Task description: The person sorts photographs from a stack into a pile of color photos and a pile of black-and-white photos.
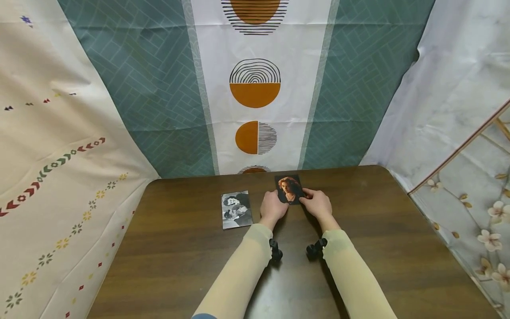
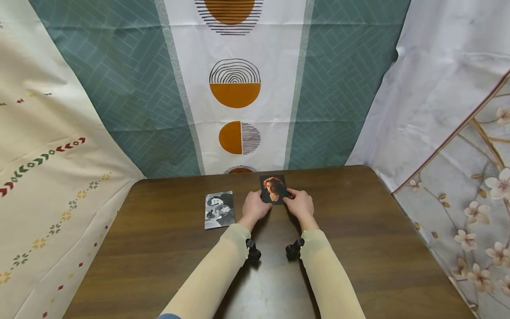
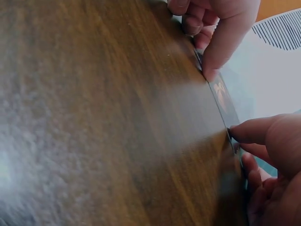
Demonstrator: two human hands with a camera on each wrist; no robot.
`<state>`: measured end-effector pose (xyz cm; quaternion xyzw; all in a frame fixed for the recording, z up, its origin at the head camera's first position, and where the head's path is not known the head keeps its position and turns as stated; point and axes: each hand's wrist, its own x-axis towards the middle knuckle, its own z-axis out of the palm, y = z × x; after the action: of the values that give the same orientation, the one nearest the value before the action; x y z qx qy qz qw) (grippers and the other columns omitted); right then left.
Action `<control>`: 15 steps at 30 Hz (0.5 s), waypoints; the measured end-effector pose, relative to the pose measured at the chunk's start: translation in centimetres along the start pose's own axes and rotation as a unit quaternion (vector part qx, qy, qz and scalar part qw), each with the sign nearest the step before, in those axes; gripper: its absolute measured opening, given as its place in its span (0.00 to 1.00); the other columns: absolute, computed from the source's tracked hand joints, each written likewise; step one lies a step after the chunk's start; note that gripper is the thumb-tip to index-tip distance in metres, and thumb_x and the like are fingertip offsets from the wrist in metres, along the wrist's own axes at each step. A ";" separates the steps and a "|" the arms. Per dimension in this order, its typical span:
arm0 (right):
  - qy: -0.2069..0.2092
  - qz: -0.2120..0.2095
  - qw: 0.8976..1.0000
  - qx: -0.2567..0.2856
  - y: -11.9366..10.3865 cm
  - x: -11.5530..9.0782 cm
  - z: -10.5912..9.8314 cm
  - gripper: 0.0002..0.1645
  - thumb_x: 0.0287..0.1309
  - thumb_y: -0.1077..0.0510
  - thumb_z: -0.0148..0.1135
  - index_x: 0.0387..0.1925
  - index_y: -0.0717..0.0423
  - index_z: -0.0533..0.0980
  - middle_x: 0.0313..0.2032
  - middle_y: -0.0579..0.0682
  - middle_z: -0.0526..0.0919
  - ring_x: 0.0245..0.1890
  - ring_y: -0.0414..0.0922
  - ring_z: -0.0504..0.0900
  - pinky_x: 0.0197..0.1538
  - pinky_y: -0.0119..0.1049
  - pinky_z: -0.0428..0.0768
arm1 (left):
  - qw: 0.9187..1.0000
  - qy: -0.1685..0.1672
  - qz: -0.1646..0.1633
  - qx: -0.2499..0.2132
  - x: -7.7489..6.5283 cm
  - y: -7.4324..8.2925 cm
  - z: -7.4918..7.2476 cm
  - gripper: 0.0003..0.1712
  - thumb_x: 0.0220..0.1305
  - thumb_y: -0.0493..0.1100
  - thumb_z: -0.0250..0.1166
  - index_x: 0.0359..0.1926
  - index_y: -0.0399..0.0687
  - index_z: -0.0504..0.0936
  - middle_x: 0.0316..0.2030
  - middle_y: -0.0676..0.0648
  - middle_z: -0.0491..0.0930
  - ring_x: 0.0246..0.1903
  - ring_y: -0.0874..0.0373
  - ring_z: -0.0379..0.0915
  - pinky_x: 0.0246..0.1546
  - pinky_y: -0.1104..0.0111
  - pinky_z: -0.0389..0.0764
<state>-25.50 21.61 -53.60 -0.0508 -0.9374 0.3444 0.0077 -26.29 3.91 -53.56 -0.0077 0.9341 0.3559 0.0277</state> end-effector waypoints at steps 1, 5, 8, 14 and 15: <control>0.002 0.000 1.000 -0.001 0.0 0.0 0.0 0.31 0.71 0.49 0.67 0.72 0.51 0.78 0.52 0.57 0.88 0.53 0.61 0.84 0.55 0.59 0.79 | 1.000 0.001 0.002 0.001 0.0 0.0 0.0 0.31 0.66 0.49 0.76 0.66 0.42 0.83 0.57 0.36 0.79 0.55 0.40 0.81 0.51 0.45 0.84; 0.002 0.005 1.000 -0.006 0.0 0.0 0.2 0.31 0.72 0.48 0.67 0.72 0.50 0.78 0.50 0.55 0.88 0.49 0.59 0.84 0.50 0.56 0.79 | 1.000 0.000 0.004 0.007 0.0 -0.1 0.0 0.32 0.66 0.49 0.76 0.68 0.43 0.82 0.57 0.37 0.79 0.55 0.40 0.81 0.51 0.46 0.84; 0.000 0.012 1.000 -0.006 0.1 0.1 0.3 0.31 0.73 0.47 0.67 0.73 0.49 0.78 0.51 0.55 0.87 0.49 0.59 0.84 0.49 0.56 0.79 | 1.000 -0.006 0.001 0.006 -0.1 0.1 -0.2 0.35 0.66 0.49 0.76 0.71 0.42 0.80 0.59 0.36 0.78 0.57 0.40 0.80 0.53 0.46 0.83; 0.000 0.006 1.000 -0.010 0.0 0.1 0.1 0.31 0.74 0.48 0.66 0.73 0.49 0.77 0.55 0.58 0.86 0.53 0.61 0.84 0.53 0.59 0.79 | 1.000 -0.011 -0.005 0.008 -0.4 0.4 -0.6 0.38 0.67 0.49 0.75 0.74 0.42 0.77 0.62 0.36 0.77 0.59 0.40 0.79 0.56 0.46 0.82; -0.001 0.007 1.000 -0.010 0.0 0.0 0.1 0.31 0.74 0.48 0.66 0.73 0.50 0.77 0.55 0.59 0.86 0.52 0.61 0.83 0.52 0.59 0.79 | 1.000 -0.011 -0.005 0.009 -0.4 0.4 -0.5 0.38 0.67 0.49 0.75 0.74 0.42 0.77 0.62 0.36 0.77 0.59 0.40 0.79 0.56 0.46 0.82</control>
<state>-25.53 21.57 -53.64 -0.0570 -0.9404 0.3351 0.0042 -25.96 3.82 -52.90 -0.0085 0.9368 0.3475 0.0396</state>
